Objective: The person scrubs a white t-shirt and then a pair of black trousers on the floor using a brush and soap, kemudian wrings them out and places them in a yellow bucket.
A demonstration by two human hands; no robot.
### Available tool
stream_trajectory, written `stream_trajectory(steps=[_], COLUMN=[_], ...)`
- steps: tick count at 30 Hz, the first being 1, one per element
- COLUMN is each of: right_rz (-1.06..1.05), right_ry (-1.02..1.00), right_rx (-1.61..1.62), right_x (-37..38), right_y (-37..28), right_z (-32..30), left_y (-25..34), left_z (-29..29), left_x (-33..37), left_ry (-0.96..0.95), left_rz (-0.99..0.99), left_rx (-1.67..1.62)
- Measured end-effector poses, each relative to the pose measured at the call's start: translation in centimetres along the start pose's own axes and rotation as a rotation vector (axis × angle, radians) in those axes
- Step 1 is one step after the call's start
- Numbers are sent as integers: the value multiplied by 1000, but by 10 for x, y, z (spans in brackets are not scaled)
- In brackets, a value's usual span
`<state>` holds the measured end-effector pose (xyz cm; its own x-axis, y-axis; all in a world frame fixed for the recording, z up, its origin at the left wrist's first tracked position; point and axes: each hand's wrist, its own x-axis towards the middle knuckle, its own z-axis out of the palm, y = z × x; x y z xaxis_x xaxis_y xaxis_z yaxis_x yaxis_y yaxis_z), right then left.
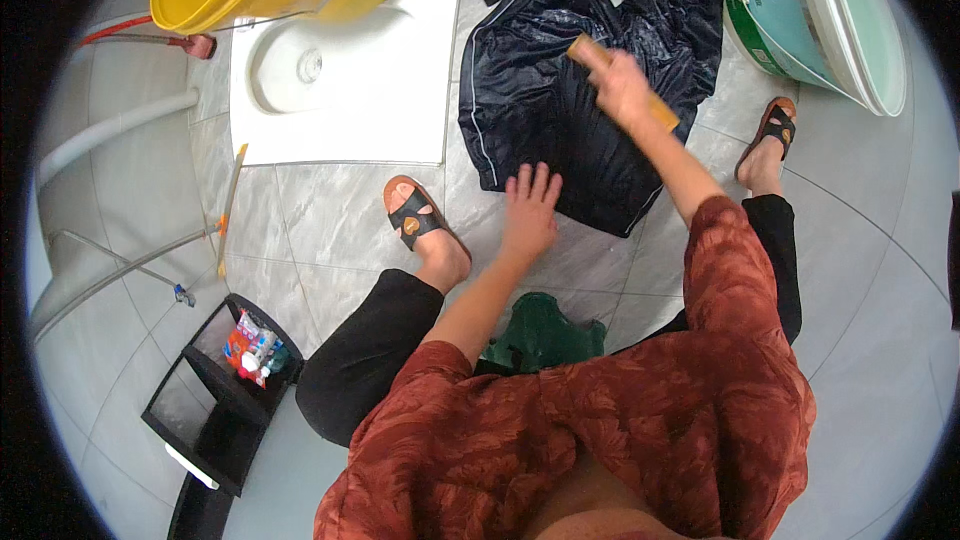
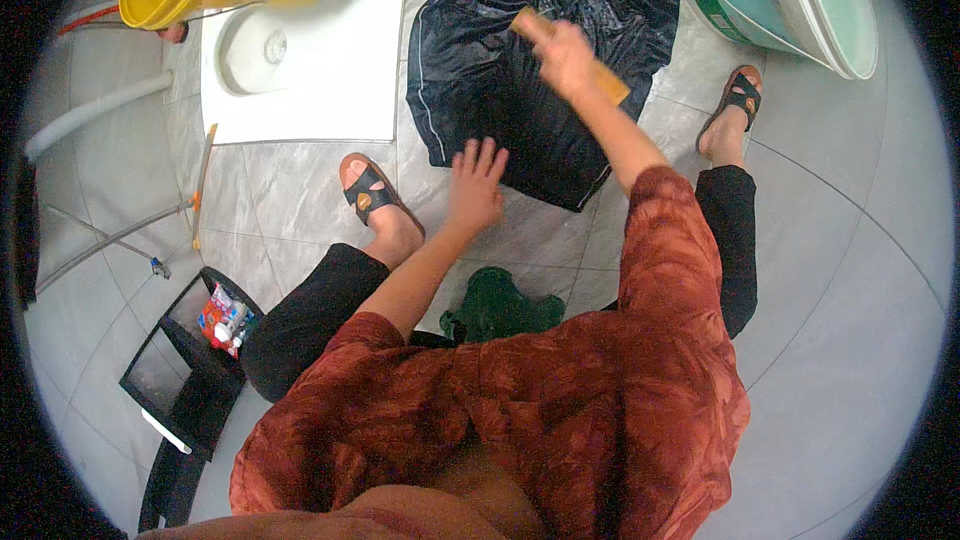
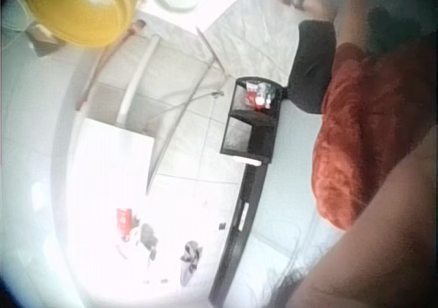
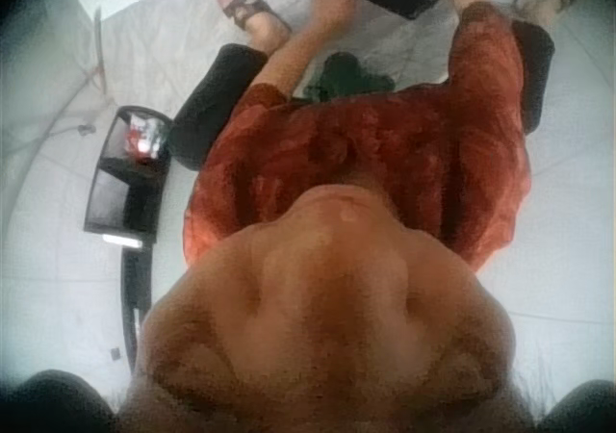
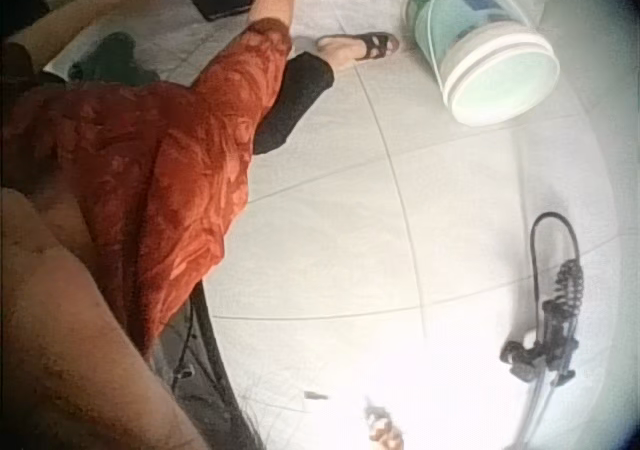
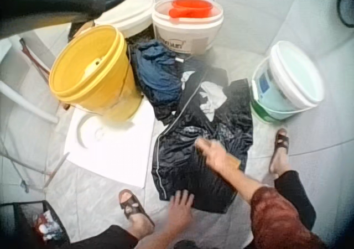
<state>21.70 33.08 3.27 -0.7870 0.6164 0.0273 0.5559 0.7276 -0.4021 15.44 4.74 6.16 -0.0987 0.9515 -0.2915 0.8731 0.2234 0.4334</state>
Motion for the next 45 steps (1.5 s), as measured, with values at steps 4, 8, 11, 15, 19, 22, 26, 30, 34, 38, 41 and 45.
stream_trajectory(steps=[4,8,11,15,19,22,26,30,34,38,41,45], right_rz=[-408,-328,174,134,-344,-290,-40,-98,-628,-477,146,136], right_ry=[-509,-531,-24,-3,-502,-756,-168,-68,-606,-425,-175,-174], right_rx=[200,-176,-299,-282,129,163,-429,-240,153,-222,-268,-232], right_x=[-74,13,88,84,-43,-15,115,113,-21,39,131,129], right_y=[-84,-75,13,-16,-119,-147,-34,-61,-135,-115,-42,-31], right_z=[28,9,10,21,60,34,27,11,47,36,18,20], left_y=[-9,-15,-14,-12,-7,-13,-11,-12,-5,-16,-15,-10], left_z=[-15,-7,-10,-11,-10,-5,-12,4,-13,3,2,-11], left_x=[-14,-32,-23,-27,-21,-26,-19,-20,-16,-27,-19,8], left_ry=[-124,-257,-230,-228,-285,-285,-275,-267,-325,-211,-254,-278], left_rz=[-89,-110,-96,-130,-126,-118,-73,-89,-118,-58,-51,-32], left_rx=[50,25,-32,-5,60,42,54,86,79,107,84,114])
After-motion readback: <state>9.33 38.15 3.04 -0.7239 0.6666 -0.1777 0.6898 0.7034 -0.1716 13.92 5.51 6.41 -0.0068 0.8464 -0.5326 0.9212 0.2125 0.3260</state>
